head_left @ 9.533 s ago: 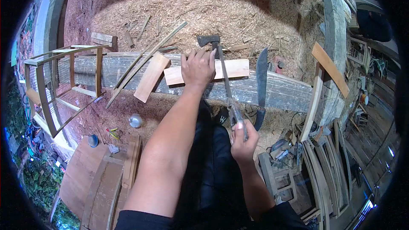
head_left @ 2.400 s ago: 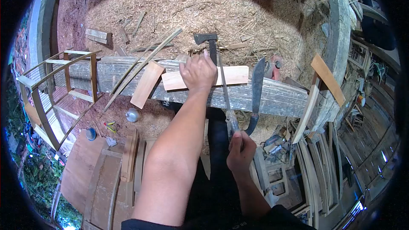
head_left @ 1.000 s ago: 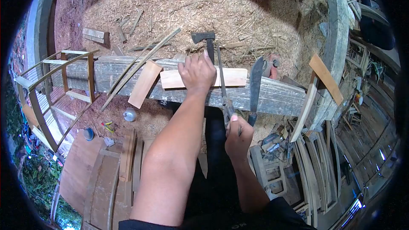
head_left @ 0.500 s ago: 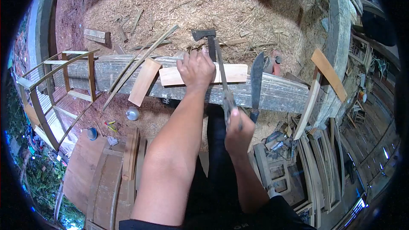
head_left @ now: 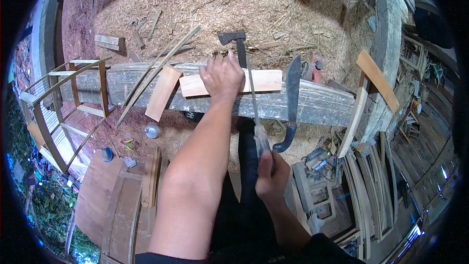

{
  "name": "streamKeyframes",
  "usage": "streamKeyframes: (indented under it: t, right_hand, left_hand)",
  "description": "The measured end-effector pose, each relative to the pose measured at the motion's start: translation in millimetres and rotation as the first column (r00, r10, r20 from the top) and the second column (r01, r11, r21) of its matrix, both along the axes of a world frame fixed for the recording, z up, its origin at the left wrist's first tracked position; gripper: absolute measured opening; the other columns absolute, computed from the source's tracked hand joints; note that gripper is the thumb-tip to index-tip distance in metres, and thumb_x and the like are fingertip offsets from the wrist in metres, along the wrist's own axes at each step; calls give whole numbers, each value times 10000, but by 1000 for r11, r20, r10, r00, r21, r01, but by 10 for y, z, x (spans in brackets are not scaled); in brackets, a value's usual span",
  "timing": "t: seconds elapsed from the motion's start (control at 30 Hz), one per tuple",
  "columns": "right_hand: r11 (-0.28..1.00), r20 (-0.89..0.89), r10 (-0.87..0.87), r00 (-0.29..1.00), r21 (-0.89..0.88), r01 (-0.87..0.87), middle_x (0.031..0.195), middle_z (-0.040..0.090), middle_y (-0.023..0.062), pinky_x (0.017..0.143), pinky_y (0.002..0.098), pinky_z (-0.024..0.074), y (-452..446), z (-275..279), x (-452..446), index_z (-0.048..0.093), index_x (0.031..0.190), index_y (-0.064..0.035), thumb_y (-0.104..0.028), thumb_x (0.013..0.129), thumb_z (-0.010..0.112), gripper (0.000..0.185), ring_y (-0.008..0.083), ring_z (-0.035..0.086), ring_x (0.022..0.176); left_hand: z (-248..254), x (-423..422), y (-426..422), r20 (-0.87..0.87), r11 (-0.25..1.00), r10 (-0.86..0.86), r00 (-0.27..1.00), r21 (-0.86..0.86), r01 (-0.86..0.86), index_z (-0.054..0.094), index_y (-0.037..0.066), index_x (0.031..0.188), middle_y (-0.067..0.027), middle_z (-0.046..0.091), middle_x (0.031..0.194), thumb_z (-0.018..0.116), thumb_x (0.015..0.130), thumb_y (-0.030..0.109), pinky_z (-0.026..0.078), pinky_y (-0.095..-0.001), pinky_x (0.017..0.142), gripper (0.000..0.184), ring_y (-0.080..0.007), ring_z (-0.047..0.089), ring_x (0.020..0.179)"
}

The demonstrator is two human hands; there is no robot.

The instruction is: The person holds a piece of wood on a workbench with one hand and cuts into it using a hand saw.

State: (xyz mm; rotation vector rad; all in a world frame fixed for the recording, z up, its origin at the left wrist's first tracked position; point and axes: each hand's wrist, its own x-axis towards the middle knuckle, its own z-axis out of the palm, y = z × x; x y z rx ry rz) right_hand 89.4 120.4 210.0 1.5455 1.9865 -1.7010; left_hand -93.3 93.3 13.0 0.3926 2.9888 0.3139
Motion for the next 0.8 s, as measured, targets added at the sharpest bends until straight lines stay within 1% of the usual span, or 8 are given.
streamKeyframes:
  t: [0.07, 0.1, 0.17, 0.23, 0.37, 0.43, 0.7, 0.8]
  right_hand:
    - [979, 88, -115, 989, -157, 128, 571, 430, 68, 510, 365, 364, 81, 122, 75, 509, 707, 6, -207, 1042, 562, 400, 113, 424, 558]
    - [980, 81, -114, 990, -152, 125, 571, 430, 68, 510, 365, 364, 124, 34, -1, 509, 707, 6, -207, 1042, 562, 400, 113, 424, 558]
    - [992, -70, 52, 996, 119, -43, 579, 447, 76, 520, 381, 375, 218, -309, -288, 520, 726, 22, -205, 1039, 565, 390, 124, 446, 565]
    - [973, -26, 75, 997, 221, -68, 588, 472, 84, 540, 393, 388, 203, -622, -566, 537, 752, 44, -191, 1036, 562, 369, 135, 452, 574]
    - [998, -5, -47, 999, 48, 47, 599, 463, 92, 565, 385, 384, 160, -391, -638, 551, 783, 50, -182, 1041, 540, 347, 140, 423, 593]
    - [995, 22, -103, 994, -6, 103, 601, 449, 91, 570, 375, 378, 130, -408, -644, 549, 791, 53, -186, 1044, 536, 348, 134, 413, 601]
    - [993, 18, -25, 1000, 112, 23, 571, 411, 81, 545, 381, 355, 63, -545, -600, 522, 731, 37, -146, 1028, 520, 349, 126, 400, 578]
    - [991, 5, -20, 1000, 133, 20, 566, 408, 88, 543, 382, 349, 58, -511, -626, 506, 717, 35, -137, 1026, 525, 354, 125, 397, 579]
  left_hand:
    - [19, -22, 22, -24, 999, 8, 1000, 32, -7, 721, 63, 726, -92, 701, 811, 542, 969, 275, 424, -466, 796, 369, -282, 645, 862]
    - [15, -44, 40, -31, 999, 9, 999, 38, -8, 721, 63, 726, -92, 701, 811, 542, 969, 275, 424, -466, 796, 369, -282, 645, 862]
    - [11, -24, 24, -15, 999, 14, 1000, 39, -13, 721, 63, 727, -96, 703, 813, 536, 973, 275, 424, -465, 798, 374, -284, 645, 865]
    - [44, -21, 36, -18, 1000, 16, 1000, 26, -15, 721, 64, 726, -94, 698, 811, 535, 973, 274, 422, -465, 796, 374, -286, 643, 859]
    - [179, -37, 40, 70, 998, -42, 997, -45, 45, 722, 73, 786, -87, 722, 892, 533, 980, 265, 450, -465, 775, 333, -270, 677, 908]
    - [175, -44, 41, 57, 998, -48, 997, -38, 50, 724, 68, 793, -92, 715, 884, 530, 982, 267, 449, -471, 783, 336, -277, 671, 918]
    - [185, -76, 44, 113, 999, -34, 993, -18, 36, 730, 63, 770, -98, 707, 881, 516, 994, 264, 447, -478, 792, 369, -281, 663, 929]
    - [156, -64, 41, 74, 1000, -29, 997, 1, 29, 726, 66, 754, -93, 705, 865, 523, 990, 262, 447, -473, 770, 368, -276, 667, 906]
